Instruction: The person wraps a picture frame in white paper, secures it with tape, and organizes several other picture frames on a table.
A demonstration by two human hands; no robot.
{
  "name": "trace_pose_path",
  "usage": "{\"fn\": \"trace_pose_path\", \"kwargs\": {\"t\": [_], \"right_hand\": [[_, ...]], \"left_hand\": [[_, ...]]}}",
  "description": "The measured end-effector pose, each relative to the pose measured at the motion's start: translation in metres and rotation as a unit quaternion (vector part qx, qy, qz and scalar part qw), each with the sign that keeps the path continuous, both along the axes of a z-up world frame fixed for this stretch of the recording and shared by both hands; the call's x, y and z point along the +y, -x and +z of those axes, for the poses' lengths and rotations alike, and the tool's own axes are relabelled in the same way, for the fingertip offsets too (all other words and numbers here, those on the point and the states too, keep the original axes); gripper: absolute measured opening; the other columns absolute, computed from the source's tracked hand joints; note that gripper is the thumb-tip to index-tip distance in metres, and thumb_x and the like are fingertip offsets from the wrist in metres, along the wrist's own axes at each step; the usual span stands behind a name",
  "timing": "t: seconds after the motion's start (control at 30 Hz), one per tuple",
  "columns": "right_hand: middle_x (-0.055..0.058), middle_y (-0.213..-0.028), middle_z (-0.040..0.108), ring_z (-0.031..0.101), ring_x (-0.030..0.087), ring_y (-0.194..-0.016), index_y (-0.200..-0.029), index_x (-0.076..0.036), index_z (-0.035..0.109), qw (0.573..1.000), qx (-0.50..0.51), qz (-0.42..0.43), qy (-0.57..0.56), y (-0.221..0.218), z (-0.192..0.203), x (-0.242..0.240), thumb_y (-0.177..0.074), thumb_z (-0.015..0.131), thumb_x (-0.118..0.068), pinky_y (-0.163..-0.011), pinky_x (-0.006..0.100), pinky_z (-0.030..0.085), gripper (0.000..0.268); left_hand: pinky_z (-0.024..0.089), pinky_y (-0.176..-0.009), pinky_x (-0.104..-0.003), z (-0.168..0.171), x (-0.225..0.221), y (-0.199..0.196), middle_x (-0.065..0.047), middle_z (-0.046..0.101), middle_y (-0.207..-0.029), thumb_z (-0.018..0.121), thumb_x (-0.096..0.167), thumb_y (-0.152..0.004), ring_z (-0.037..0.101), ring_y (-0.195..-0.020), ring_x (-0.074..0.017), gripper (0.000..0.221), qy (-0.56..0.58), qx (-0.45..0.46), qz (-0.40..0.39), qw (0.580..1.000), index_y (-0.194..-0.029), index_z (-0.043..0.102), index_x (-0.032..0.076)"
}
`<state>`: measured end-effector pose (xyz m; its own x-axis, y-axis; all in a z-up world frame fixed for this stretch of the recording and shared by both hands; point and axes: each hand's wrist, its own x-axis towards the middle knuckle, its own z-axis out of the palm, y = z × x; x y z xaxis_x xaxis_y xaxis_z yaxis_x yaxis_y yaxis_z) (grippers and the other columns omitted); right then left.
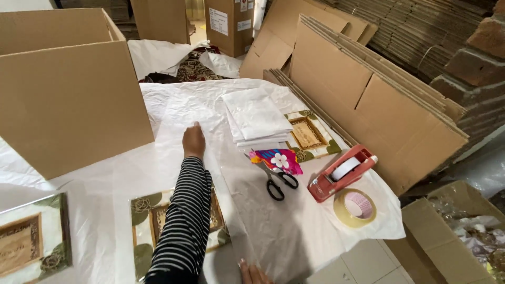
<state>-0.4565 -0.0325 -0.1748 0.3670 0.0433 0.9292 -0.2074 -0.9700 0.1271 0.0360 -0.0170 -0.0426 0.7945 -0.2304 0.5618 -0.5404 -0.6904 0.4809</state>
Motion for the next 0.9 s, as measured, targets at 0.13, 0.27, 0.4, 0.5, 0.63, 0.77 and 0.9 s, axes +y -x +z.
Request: {"fn": "trace_pose_path", "kwargs": {"t": [0.13, 0.27, 0.4, 0.5, 0.63, 0.77, 0.9], "right_hand": [[-0.001, -0.064, 0.052, 0.049, 0.011, -0.044, -0.099, -0.008, 0.073, 0.997, 0.035, 0.061, 0.037, 0.017, 0.043, 0.006, -0.093, 0.065, -0.005, -0.038, 0.028, 0.039, 0.010], [0.002, -0.077, 0.062, 0.064, 0.018, -0.051, -0.107, -0.013, 0.073, 0.977, 0.189, 0.042, -0.092, 0.027, 0.047, 0.008, -0.088, 0.071, -0.012, -0.037, 0.038, 0.049, 0.019], [0.007, -0.085, 0.063, 0.067, 0.024, -0.061, -0.128, -0.007, 0.065, 0.956, 0.276, 0.050, -0.084, 0.030, 0.045, 0.006, -0.084, 0.062, -0.009, -0.043, 0.042, 0.056, 0.045], [0.013, -0.104, 0.071, 0.072, 0.025, -0.064, -0.136, -0.005, 0.062, 0.947, 0.305, 0.057, -0.079, 0.030, 0.029, 0.001, -0.085, 0.065, -0.003, -0.046, 0.039, 0.060, 0.051], [0.016, -0.108, 0.072, 0.073, 0.025, -0.069, -0.133, -0.003, 0.066, 0.945, 0.306, 0.060, -0.096, 0.037, 0.049, 0.009, -0.085, 0.063, -0.004, -0.050, 0.037, 0.059, 0.047], [0.011, -0.103, 0.075, 0.074, 0.019, -0.074, -0.126, -0.002, 0.071, 0.949, 0.301, 0.045, -0.081, 0.045, 0.074, 0.017, -0.079, 0.078, -0.003, -0.059, 0.031, 0.063, 0.047], [0.011, -0.103, 0.075, 0.075, 0.018, -0.074, -0.122, -0.001, 0.072, 0.950, 0.304, 0.046, -0.062, 0.049, 0.084, 0.020, -0.078, 0.081, -0.003, -0.057, 0.029, 0.064, 0.046]], "left_hand": [[0.060, -0.058, -0.043, 0.032, -0.003, 0.028, -0.018, 0.071, -0.084, 0.046, -0.010, -0.092, 0.072, -0.073, -0.0354, 0.038, -0.133, 0.072, 0.025, 0.988, -0.126, 0.056, 0.003], [0.011, -0.120, -0.061, 0.085, 0.000, 0.099, -0.023, -0.009, -0.167, 0.042, 0.014, -0.102, 0.002, -0.151, -0.0468, 0.074, -0.199, 0.216, -0.047, 0.955, -0.165, 0.003, 0.011], [-0.002, -0.124, -0.063, 0.122, 0.023, 0.202, -0.021, 0.008, -0.170, 0.049, 0.045, -0.101, 0.002, -0.158, -0.0359, 0.077, -0.338, 0.142, -0.130, 0.921, -0.160, 0.018, 0.004], [0.004, -0.127, -0.057, 0.125, 0.037, 0.285, -0.021, -0.006, -0.171, 0.027, 0.057, -0.108, -0.005, -0.158, -0.0371, 0.084, -0.516, 0.219, -0.210, 0.801, -0.162, -0.002, -0.001], [0.000, -0.126, -0.054, 0.039, 0.044, 0.295, -0.025, -0.002, -0.170, 0.029, 0.060, -0.104, -0.004, -0.158, -0.0389, 0.089, -0.443, 0.150, -0.183, 0.865, -0.160, 0.009, -0.006], [-0.005, -0.126, -0.050, 0.052, 0.051, 0.286, -0.027, -0.012, -0.168, 0.023, 0.056, -0.106, -0.013, -0.157, -0.0382, 0.086, -0.384, 0.168, -0.204, 0.885, -0.160, 0.003, -0.007], [-0.006, -0.126, -0.048, 0.089, 0.044, 0.274, -0.025, -0.017, -0.168, 0.023, 0.053, -0.108, -0.014, -0.156, -0.0379, 0.082, -0.405, 0.210, -0.167, 0.874, -0.160, -0.004, -0.003]]}}
